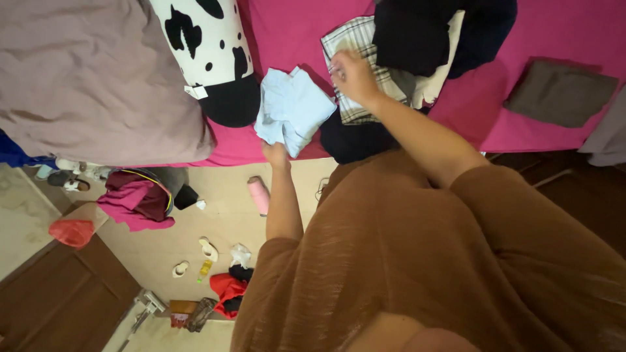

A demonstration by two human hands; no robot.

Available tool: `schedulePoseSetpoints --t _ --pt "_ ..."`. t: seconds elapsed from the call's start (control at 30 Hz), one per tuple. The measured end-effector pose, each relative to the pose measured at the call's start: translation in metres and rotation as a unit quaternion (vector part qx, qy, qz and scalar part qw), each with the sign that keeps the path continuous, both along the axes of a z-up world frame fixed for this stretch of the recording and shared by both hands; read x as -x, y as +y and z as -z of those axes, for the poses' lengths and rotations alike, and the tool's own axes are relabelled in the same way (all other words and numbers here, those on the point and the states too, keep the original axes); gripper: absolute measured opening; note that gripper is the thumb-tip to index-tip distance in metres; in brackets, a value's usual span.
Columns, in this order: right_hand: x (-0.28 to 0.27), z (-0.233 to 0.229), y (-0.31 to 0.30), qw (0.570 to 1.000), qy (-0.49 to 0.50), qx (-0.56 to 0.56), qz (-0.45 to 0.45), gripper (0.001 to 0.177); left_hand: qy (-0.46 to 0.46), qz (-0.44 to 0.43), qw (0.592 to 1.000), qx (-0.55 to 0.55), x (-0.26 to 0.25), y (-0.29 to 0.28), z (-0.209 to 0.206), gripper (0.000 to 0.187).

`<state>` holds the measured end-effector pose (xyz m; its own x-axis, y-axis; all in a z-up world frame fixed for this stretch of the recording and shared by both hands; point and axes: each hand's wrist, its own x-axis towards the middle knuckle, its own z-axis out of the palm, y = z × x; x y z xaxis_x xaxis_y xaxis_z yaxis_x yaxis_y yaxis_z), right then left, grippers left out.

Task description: The person folds several garments on a bed, including a light blue shirt, a black shirt, a plaid shirt, a white t-shirt, and a dark blue t-shirt. Each item is smoothed and folded into a neat stack on the bed surface.

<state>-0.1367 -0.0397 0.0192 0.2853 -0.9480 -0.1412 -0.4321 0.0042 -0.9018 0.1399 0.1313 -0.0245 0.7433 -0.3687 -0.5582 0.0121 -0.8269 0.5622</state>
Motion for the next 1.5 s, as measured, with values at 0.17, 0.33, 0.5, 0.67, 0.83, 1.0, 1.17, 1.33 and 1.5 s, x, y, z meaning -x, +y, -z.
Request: schedulePoseSetpoints --t 0.17,0.33,0.5,0.67,0.83,1.0,1.17,1.33,1.5 --pt "0.063 -0.061 -0.026 0.923 0.342 0.115 0.132 0.049 -0.192 0.042 0.978 -0.073 0.005 -0.003 -0.007 0.101" --pt "0.117 -0.056 -0.027 0.911 0.403 0.031 0.076 0.082 -0.359 0.200 0.910 0.061 0.054 -0.039 -0.089 0.077" --pt "0.140 -0.019 -0.023 0.924 0.365 0.091 0.065 0.058 -0.229 0.332 0.870 0.283 0.122 -0.076 -0.091 0.062" --pt "0.150 -0.034 -0.001 0.970 0.141 0.170 0.106 0.041 0.239 0.297 0.904 0.195 0.206 -0.117 -0.061 0.034" --pt "0.156 -0.058 0.047 0.958 0.065 0.270 0.078 0.028 0.640 0.021 0.768 -0.037 0.251 -0.161 -0.095 0.127" --pt "0.170 -0.091 0.092 0.934 0.071 0.346 0.048 0.022 0.646 -0.048 0.762 -0.019 0.254 -0.156 -0.101 0.113" --pt "0.196 -0.038 0.134 0.915 0.105 0.390 0.013 0.014 0.622 -0.128 0.772 0.029 0.248 -0.139 -0.085 0.111" --pt "0.199 0.004 0.166 0.921 0.183 0.344 -0.030 0.035 0.602 -0.188 0.773 0.069 0.245 -0.127 -0.077 0.110" --pt "0.200 -0.004 0.167 0.940 0.198 0.273 -0.038 0.053 0.549 -0.192 0.804 0.121 0.247 -0.128 -0.130 0.111"
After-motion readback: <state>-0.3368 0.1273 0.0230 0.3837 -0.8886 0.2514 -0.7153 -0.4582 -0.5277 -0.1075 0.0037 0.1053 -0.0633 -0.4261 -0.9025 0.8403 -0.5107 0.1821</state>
